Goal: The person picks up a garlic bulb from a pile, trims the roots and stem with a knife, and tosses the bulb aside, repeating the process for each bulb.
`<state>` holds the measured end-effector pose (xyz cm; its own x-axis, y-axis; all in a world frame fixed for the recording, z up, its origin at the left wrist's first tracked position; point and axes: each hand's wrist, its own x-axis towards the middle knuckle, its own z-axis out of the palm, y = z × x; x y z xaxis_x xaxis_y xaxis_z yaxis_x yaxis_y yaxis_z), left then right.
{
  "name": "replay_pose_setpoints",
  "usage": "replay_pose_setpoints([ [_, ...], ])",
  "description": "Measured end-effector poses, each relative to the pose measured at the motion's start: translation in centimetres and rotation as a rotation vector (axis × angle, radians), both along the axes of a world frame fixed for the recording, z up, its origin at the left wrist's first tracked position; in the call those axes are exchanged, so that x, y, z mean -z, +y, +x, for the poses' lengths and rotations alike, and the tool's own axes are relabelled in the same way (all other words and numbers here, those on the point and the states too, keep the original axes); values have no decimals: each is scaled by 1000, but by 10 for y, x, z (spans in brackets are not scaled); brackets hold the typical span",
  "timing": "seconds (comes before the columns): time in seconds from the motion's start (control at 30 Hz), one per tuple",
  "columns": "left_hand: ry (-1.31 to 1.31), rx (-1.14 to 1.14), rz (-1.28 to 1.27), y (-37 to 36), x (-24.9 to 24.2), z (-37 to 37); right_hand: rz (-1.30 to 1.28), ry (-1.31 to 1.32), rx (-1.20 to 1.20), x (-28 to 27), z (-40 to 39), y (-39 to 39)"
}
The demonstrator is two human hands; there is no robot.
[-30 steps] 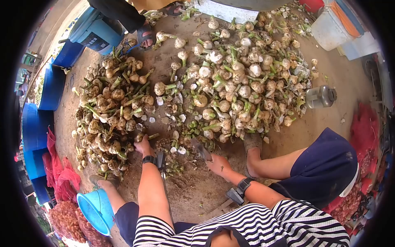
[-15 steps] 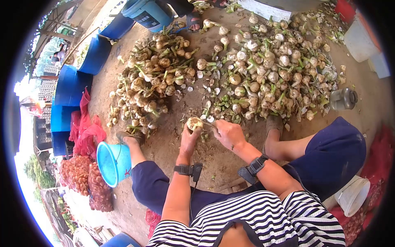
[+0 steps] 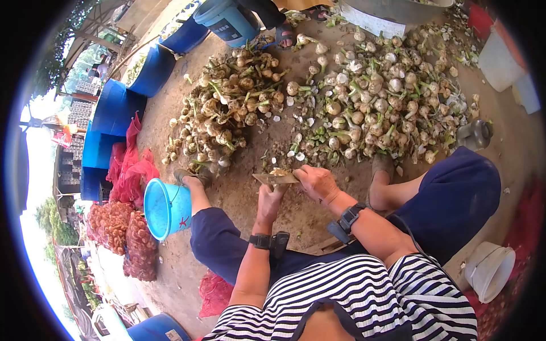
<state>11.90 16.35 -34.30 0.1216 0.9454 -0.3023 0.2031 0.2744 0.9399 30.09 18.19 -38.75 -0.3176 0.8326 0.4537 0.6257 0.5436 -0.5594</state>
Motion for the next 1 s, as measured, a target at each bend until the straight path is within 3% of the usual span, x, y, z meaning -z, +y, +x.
replay_pose_setpoints([
  [0.07, -127, 38, 74, -12, -14, 9, -466, -401, 217, 62, 17, 11],
  [0.1, -115, 90, 129, -15, -30, 16, -609, -406, 242, 79, 41, 10],
  [0.17, -216, 138, 226, -8, -56, 24, -584, -246, 367, 68, 49, 9],
  [0.23, 438, 187, 460, 6, -53, 5, -558, -186, 346, 52, 40, 10],
  [0.27, 544, 152, 387, 11, -71, 5, -541, -153, 332, 42, 32, 13],
  [0.3, 593, 128, 387, 18, -55, -7, -526, -95, 300, 32, 27, 14],
  [0.37, -51, -61, 75, 15, -31, -15, -502, 24, 238, 17, 16, 12],
  [0.47, -422, -319, 61, 8, 19, -14, -307, 111, 191, -17, 5, 16],
  [0.57, -707, -570, -106, 2, 38, -10, -150, 230, 176, -46, 4, 25],
  [0.67, -858, -671, -73, 2, 52, -4, -37, 378, 165, -57, -1, 31],
  [0.73, -934, -724, -61, 7, 46, 5, -244, 136, 178, -27, -2, 29],
  [0.77, -948, -653, -70, 8, 35, 12, -348, 14, 188, -5, 0, 25],
  [0.83, -972, -502, -72, 20, 11, 23, -804, -112, 205, 50, 16, 11],
  [0.87, -1012, -442, -23, 31, 2, 29, -860, -88, 272, 82, 22, 5],
  [0.93, -740, -305, -43, 65, -10, 38, -982, -35, 334, 110, 27, -4],
  [0.97, -507, -109, -65, 84, -28, 49, -1040, 0, 334, 112, 25, -1],
  [1.0, -387, 175, 77, 96, -39, 62, -1099, 32, 335, 112, 20, 2],
])
